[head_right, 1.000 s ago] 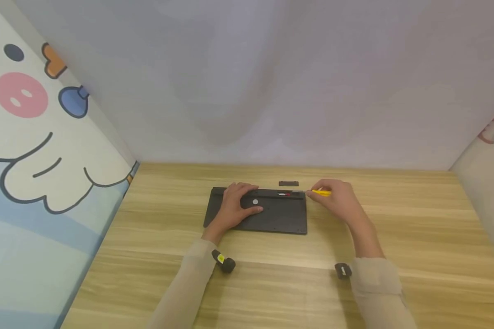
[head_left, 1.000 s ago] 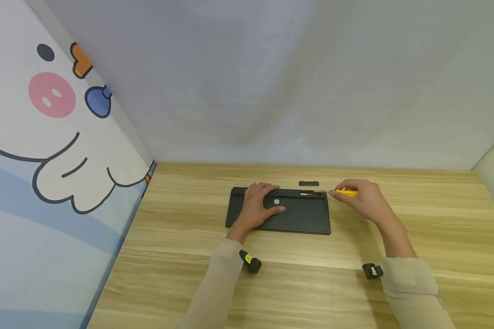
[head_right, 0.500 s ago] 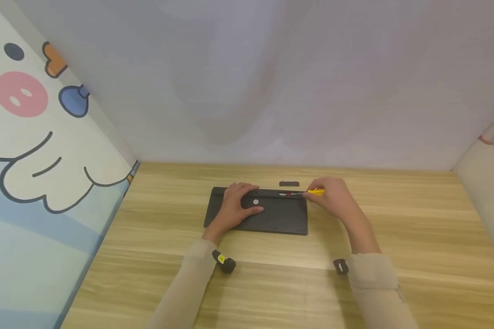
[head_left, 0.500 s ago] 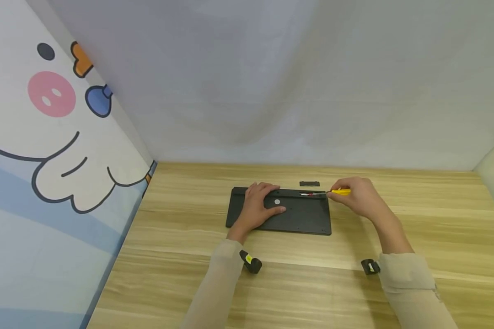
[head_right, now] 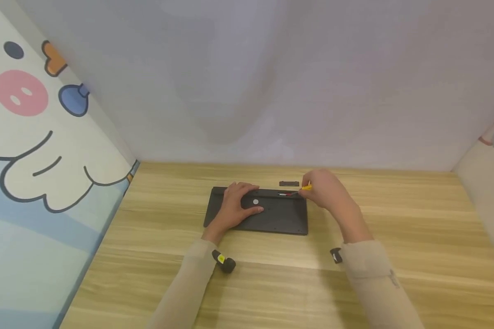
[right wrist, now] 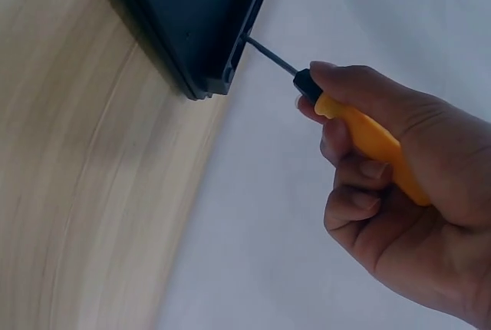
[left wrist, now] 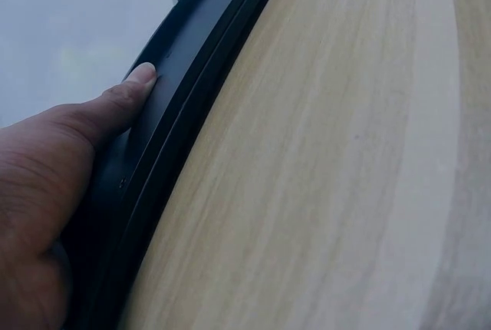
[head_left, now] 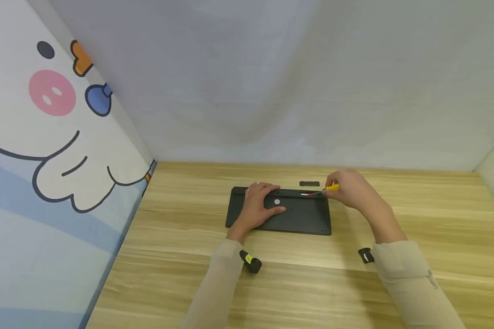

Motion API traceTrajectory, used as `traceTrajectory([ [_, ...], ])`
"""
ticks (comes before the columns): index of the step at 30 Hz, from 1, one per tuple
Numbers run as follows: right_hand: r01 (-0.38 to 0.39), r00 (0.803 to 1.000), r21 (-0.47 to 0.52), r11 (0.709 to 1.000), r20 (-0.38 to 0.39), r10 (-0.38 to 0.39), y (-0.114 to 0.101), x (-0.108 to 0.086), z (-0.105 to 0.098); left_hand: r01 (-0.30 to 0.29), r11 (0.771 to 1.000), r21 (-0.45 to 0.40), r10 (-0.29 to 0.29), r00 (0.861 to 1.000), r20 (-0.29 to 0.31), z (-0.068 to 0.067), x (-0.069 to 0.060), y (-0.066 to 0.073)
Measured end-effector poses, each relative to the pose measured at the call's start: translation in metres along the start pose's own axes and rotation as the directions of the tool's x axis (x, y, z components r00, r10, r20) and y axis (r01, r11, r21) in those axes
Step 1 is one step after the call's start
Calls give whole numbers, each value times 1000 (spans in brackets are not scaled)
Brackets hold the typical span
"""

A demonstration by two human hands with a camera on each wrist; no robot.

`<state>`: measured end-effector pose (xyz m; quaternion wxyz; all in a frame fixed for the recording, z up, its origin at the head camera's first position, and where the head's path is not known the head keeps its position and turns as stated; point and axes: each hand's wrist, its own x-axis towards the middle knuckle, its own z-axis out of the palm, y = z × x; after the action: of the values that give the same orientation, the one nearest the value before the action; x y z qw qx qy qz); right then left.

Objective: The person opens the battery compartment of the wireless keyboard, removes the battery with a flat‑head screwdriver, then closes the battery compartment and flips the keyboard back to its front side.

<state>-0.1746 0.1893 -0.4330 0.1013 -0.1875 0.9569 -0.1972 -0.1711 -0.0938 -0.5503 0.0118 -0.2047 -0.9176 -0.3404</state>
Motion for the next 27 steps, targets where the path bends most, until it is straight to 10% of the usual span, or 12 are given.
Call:
traceTrajectory([
  [27,-14,991,-37,999,136,19,-15,16,-16,-2,1000,-6,2,1000,-2,-1,0,2],
])
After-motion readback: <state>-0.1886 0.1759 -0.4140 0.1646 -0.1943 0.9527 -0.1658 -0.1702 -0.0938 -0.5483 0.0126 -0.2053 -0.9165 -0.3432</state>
